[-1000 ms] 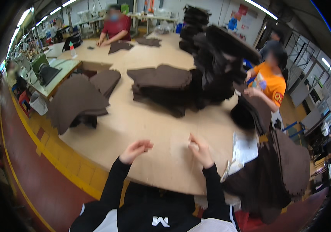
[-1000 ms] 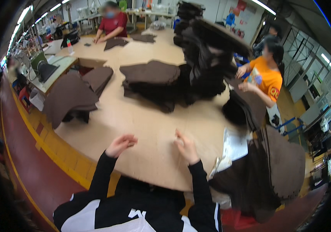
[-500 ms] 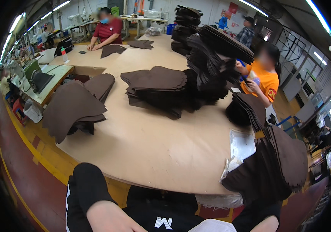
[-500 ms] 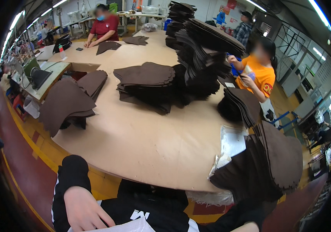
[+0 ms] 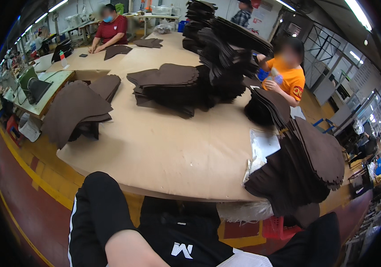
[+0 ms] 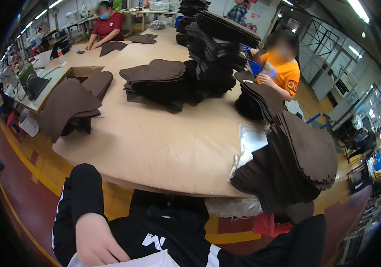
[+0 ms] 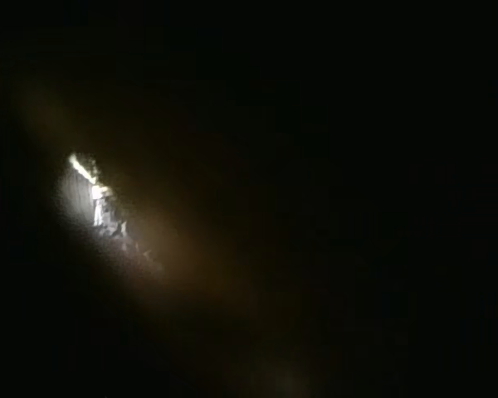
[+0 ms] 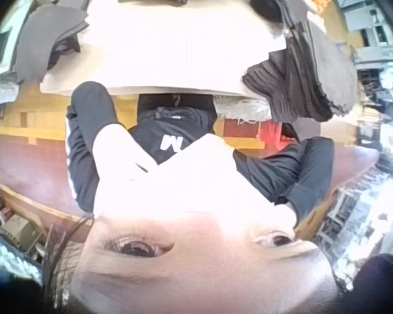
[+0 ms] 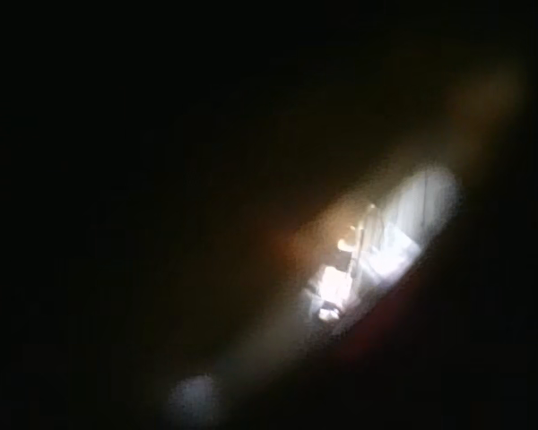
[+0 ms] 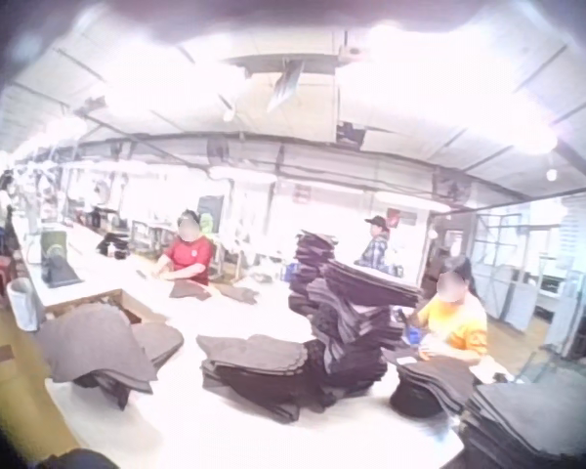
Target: The person repeatedly picks up brown fabric pieces from a table and stacks them into neat piles. They align edges and smooth the stacks by hand. Coworkers are visible in the background performing similar tasks.
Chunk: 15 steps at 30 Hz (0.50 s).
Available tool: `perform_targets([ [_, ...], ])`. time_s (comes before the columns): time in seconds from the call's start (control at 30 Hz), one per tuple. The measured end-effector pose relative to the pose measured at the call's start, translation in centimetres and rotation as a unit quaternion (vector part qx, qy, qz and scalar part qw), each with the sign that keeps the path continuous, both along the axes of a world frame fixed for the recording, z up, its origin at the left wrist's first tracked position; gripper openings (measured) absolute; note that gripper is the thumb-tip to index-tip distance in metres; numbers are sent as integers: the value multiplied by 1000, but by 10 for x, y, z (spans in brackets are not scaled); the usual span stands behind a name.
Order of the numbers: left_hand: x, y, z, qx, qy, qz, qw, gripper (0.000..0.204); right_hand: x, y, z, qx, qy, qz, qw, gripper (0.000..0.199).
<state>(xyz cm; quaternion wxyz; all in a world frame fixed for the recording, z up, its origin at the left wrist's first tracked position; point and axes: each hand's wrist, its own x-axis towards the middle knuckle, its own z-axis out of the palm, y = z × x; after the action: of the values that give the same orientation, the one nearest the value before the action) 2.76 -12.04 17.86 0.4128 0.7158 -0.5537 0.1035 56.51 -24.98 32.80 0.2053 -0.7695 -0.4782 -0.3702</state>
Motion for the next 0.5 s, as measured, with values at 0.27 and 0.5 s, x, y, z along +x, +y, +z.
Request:
perform_targets([
  [0.27,3,17,55,-47,-272,92,957,16,4,-12,37,28,-46,-21,998,15],
  [0.5,23,6,41,35,-111,-49,992,20,8,-18,60,49,-62,-45,996,14],
])
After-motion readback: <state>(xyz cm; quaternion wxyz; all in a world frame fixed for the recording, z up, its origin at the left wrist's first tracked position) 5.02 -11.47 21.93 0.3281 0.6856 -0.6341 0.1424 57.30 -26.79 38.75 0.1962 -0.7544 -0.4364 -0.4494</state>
